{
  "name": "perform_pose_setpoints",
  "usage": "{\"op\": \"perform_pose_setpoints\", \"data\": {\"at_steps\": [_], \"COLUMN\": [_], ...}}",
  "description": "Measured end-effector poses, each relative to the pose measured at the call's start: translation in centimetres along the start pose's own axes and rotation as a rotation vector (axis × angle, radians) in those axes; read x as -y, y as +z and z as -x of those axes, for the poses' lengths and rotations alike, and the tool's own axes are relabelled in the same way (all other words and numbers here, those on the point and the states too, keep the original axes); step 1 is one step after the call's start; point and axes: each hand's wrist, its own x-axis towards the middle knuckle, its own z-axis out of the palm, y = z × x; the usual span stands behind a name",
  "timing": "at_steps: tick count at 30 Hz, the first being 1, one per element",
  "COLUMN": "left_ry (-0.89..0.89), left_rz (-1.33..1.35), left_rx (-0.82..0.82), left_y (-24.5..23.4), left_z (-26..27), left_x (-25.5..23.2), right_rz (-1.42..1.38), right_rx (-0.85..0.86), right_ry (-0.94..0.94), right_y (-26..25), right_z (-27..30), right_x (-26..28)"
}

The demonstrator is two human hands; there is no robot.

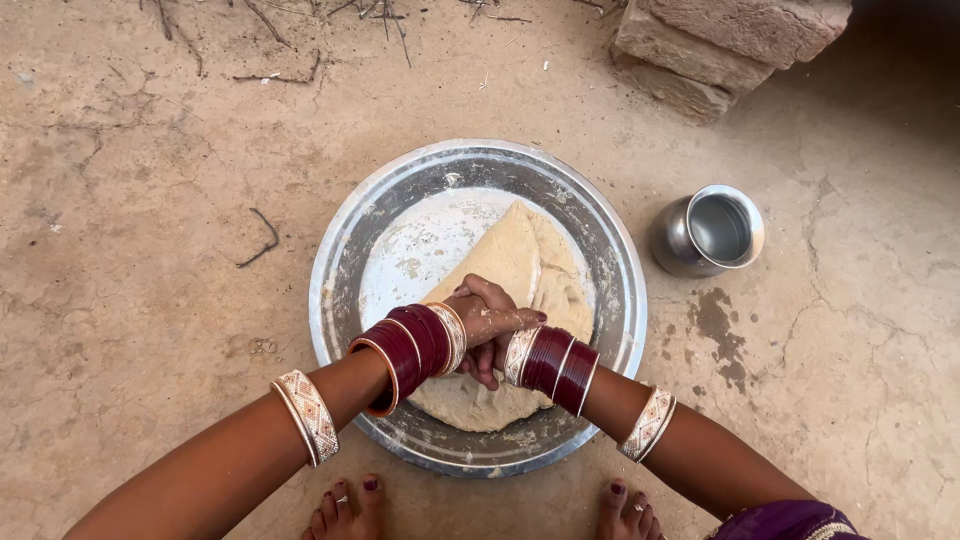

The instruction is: The person kneads, presses, and folds dough in a metal bowl using both hands.

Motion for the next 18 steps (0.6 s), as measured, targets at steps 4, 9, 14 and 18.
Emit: {"op": "perform_pose_setpoints", "data": {"at_steps": [4,9,14,18], "left_ry": [0.129,0.310,0.391,0.340], "left_rz": [-0.093,-0.239,-0.361,-0.424], "left_rx": [-0.122,-0.200,-0.261,-0.216], "left_y": [0.7,1.5,1.2,1.4], "left_z": [-2.9,-5.6,-7.1,-6.3], "left_x": [1.6,4.7,5.9,6.2], "right_rz": [0.471,0.385,0.318,0.277], "right_rx": [-0.239,-0.319,-0.351,-0.356], "right_ry": [-0.198,0.148,0.284,0.363], "right_y": [-0.7,-4.4,-7.6,-8.4], "right_z": [0.8,-0.5,-1.6,-1.2], "right_x": [-1.8,-6.8,-10.5,-11.8]}}
